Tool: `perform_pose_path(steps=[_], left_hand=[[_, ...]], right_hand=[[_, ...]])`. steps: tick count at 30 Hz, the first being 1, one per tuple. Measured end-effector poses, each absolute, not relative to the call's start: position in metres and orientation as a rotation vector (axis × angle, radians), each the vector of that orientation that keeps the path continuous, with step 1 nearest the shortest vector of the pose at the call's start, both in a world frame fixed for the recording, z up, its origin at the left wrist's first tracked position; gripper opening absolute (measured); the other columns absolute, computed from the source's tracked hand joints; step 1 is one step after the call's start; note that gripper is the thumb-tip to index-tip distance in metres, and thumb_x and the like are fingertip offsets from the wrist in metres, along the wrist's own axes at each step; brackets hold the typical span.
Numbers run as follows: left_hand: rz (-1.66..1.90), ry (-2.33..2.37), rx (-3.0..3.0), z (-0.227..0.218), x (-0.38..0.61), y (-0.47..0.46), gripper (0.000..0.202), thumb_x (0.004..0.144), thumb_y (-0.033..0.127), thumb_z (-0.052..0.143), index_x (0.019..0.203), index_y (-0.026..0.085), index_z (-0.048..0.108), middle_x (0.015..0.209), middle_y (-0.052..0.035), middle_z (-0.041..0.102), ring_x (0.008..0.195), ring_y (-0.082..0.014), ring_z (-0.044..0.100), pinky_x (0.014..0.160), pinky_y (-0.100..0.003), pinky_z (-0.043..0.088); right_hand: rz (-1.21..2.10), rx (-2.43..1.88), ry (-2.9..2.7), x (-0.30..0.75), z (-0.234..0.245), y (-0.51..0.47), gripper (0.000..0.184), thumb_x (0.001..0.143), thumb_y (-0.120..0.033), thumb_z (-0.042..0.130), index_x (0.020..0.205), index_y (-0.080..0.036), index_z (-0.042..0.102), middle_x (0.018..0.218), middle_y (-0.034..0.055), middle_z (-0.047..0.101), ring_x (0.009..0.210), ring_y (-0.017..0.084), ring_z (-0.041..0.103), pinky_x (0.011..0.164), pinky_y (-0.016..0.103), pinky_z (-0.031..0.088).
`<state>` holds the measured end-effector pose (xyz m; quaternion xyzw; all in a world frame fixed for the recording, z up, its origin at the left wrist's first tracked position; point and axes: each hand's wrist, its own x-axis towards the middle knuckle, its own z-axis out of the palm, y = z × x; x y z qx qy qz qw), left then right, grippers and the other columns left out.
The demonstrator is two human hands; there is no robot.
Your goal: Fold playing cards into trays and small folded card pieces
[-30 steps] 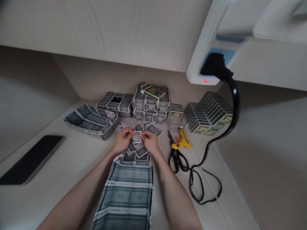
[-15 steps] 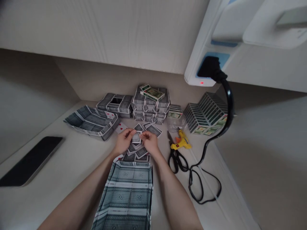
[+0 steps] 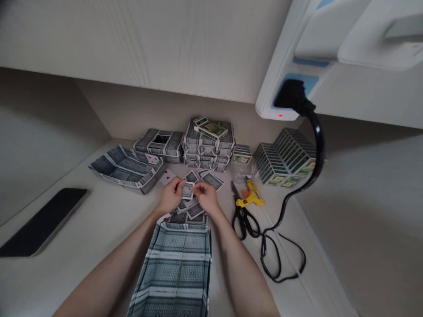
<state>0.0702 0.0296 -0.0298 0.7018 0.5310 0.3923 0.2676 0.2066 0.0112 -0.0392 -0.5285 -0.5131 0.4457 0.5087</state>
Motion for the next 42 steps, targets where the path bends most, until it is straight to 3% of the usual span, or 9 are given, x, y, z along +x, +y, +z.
perform_pose_path(steps=[7,13,23,31,42], left_hand=[[1.036,1.278,1.811,-0.0288,0.0706,0.0296,0.030,0.082,0.039,0.036,0.074,0.016,0.053,0.062,0.0011,0.053,0.059,-0.0111,0.047,0.055,-0.022,0.035],[1.011,1.245,1.758,-0.0266,0.0699,0.0279,0.031,0.079,0.040,0.040,0.060,0.016,0.049,0.054,0.0036,0.046,0.055,-0.0097,0.042,0.052,-0.020,0.033],[0.927,1.249,1.696,-0.0224,0.0713,0.0250,0.045,0.080,0.050,0.034,0.059,0.015,0.052,0.047,0.0026,0.049,0.047,-0.0104,0.046,0.046,-0.021,0.034],[0.945,1.360,1.910,-0.0300,0.0715,0.0278,0.042,0.081,0.044,0.034,0.051,0.016,0.045,0.042,0.0032,0.043,0.047,-0.0094,0.040,0.046,-0.021,0.029],[0.936,1.259,1.850,-0.0237,0.0701,0.0253,0.046,0.079,0.049,0.035,0.049,0.016,0.044,0.043,0.0033,0.043,0.049,-0.0095,0.041,0.048,-0.021,0.032]], right_hand=[[1.087,-1.215,-1.107,0.2072,-0.0395,0.0130,0.019,0.062,-0.034,0.061,0.061,-0.017,0.055,0.046,-0.0061,0.045,0.038,0.007,0.036,0.040,0.020,0.025],[1.107,-1.206,-1.117,0.2070,-0.0385,0.0125,0.019,0.062,-0.034,0.062,0.060,-0.017,0.055,0.044,-0.0063,0.045,0.038,0.006,0.036,0.040,0.021,0.025],[1.148,-1.206,-1.095,0.2084,-0.0336,0.0114,0.024,0.060,-0.039,0.063,0.059,-0.017,0.054,0.042,-0.0063,0.044,0.037,0.006,0.035,0.040,0.021,0.025],[1.180,-1.197,-1.105,0.2079,-0.0316,0.0099,0.023,0.061,-0.038,0.063,0.060,-0.016,0.054,0.041,-0.0066,0.043,0.036,0.006,0.034,0.040,0.020,0.025],[1.143,-1.171,-1.024,0.2112,-0.0355,0.0123,0.020,0.061,-0.036,0.062,0.062,-0.016,0.056,0.043,-0.0064,0.044,0.039,0.006,0.035,0.042,0.021,0.026]])
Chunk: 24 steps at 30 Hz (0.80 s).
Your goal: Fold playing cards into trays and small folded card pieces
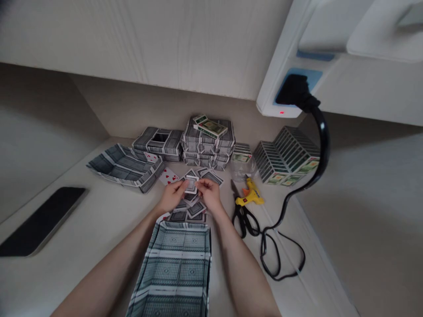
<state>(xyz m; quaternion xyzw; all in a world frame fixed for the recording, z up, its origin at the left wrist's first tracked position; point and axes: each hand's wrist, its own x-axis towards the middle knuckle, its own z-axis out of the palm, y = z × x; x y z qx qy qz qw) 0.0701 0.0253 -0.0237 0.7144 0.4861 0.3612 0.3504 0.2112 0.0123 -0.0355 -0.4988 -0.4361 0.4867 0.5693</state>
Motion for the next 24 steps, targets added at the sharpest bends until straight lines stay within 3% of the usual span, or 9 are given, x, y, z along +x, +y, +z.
perform_pose_path(steps=[24], left_hand=[[0.884,1.320,1.943,-0.0239,0.0701,0.0248,0.039,0.078,0.042,0.037,0.050,0.016,0.043,0.045,0.0029,0.045,0.048,-0.0087,0.039,0.046,-0.020,0.030]], right_hand=[[1.192,-1.233,-1.106,0.2105,-0.0391,0.0125,0.025,0.064,-0.041,0.059,0.059,-0.017,0.055,0.037,-0.0061,0.043,0.034,0.007,0.034,0.039,0.021,0.025]])
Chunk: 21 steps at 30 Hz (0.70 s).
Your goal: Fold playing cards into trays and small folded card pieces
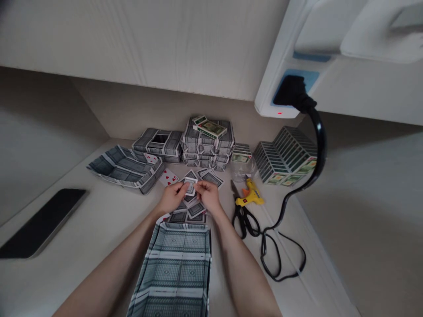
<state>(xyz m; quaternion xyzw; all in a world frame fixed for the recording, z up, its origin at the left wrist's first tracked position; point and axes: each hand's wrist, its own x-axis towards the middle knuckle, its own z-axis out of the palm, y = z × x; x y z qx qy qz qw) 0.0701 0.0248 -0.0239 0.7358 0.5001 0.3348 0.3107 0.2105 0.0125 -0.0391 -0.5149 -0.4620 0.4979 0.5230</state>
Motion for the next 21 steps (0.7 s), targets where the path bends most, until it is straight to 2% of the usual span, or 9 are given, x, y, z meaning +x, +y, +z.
perform_pose_path(steps=[7,14,21], left_hand=[[0.948,1.387,2.003,-0.0277,0.0712,0.0257,0.039,0.079,0.042,0.037,0.051,0.017,0.043,0.046,0.0031,0.042,0.049,-0.0091,0.039,0.047,-0.020,0.028],[0.988,1.392,1.990,-0.0289,0.0718,0.0253,0.040,0.078,0.043,0.039,0.049,0.017,0.044,0.044,0.0034,0.042,0.048,-0.0091,0.038,0.046,-0.021,0.028],[0.957,1.278,1.852,-0.0293,0.0700,0.0253,0.041,0.081,0.046,0.035,0.056,0.016,0.048,0.047,0.0032,0.046,0.049,-0.0098,0.045,0.049,-0.021,0.033]], right_hand=[[1.231,-1.215,-1.120,0.2074,-0.0348,0.0114,0.029,0.066,-0.045,0.057,0.056,-0.018,0.052,0.035,-0.0063,0.042,0.032,0.007,0.033,0.037,0.021,0.023],[1.179,-1.236,-1.246,0.2086,-0.0319,0.0109,0.035,0.065,-0.048,0.059,0.052,-0.018,0.048,0.037,-0.0061,0.044,0.034,0.007,0.035,0.039,0.021,0.027],[1.144,-1.258,-1.220,0.2087,-0.0332,0.0106,0.034,0.068,-0.047,0.057,0.052,-0.017,0.048,0.038,-0.0060,0.044,0.035,0.007,0.034,0.039,0.020,0.025]])
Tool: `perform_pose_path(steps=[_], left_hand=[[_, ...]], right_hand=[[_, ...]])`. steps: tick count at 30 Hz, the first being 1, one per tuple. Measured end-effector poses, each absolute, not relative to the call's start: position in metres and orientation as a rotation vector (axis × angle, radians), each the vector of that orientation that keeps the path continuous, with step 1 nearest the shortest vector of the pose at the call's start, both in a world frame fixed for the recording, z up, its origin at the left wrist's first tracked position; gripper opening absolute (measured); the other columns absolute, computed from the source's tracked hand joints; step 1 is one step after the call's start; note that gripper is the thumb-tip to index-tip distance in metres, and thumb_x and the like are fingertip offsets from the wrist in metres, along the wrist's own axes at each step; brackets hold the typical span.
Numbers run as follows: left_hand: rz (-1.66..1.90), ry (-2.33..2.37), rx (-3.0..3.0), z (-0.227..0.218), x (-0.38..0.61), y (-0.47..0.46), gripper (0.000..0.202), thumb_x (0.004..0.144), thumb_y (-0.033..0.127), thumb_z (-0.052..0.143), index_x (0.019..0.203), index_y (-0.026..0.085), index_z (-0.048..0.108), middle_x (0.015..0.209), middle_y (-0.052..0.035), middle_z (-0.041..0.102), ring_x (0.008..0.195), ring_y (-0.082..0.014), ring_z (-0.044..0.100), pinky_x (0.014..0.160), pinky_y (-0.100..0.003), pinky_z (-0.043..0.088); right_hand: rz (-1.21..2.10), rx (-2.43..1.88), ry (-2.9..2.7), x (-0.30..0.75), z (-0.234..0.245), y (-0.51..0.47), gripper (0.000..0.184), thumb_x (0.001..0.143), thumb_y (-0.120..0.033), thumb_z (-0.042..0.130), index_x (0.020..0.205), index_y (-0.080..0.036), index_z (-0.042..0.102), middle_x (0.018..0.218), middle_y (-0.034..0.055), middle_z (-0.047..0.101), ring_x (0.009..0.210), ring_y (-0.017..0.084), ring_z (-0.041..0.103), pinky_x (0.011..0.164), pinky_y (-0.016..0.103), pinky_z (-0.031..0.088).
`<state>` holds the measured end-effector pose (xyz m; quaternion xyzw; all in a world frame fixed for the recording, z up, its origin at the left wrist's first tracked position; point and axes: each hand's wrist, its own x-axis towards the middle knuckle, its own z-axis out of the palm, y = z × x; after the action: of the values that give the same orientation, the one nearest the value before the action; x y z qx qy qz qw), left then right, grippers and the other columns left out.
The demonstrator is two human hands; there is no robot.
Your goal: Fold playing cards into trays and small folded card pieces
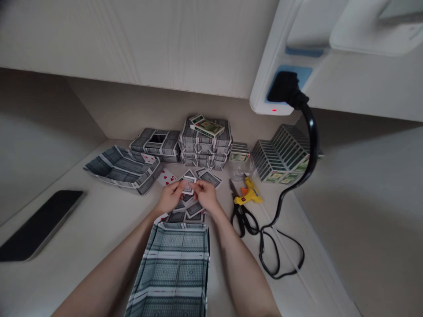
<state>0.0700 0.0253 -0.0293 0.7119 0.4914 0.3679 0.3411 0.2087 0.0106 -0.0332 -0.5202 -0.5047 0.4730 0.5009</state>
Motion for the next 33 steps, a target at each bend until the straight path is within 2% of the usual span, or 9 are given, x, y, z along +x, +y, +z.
perform_pose_path(steps=[7,23,33], left_hand=[[0.884,1.104,1.823,-0.0273,0.0675,0.0262,0.040,0.082,0.044,0.033,0.056,0.016,0.045,0.050,0.0034,0.047,0.051,-0.0093,0.044,0.053,-0.021,0.035],[0.904,1.157,1.922,-0.0253,0.0698,0.0260,0.034,0.080,0.036,0.039,0.053,0.016,0.043,0.047,0.0048,0.041,0.048,-0.0080,0.037,0.047,-0.020,0.028],[0.893,1.268,2.038,-0.0223,0.0708,0.0240,0.036,0.080,0.035,0.039,0.051,0.016,0.043,0.045,0.0037,0.044,0.047,-0.0085,0.038,0.047,-0.020,0.028]], right_hand=[[1.105,-1.275,-1.206,0.2102,-0.0340,0.0119,0.033,0.068,-0.046,0.055,0.052,-0.018,0.049,0.037,-0.0062,0.042,0.035,0.007,0.033,0.039,0.021,0.023],[1.075,-1.294,-1.235,0.2083,-0.0358,0.0115,0.035,0.071,-0.045,0.052,0.050,-0.018,0.047,0.037,-0.0058,0.041,0.034,0.007,0.032,0.038,0.021,0.023],[1.056,-1.304,-1.259,0.2087,-0.0375,0.0120,0.035,0.072,-0.045,0.051,0.050,-0.018,0.046,0.037,-0.0061,0.040,0.034,0.007,0.032,0.038,0.021,0.023]])
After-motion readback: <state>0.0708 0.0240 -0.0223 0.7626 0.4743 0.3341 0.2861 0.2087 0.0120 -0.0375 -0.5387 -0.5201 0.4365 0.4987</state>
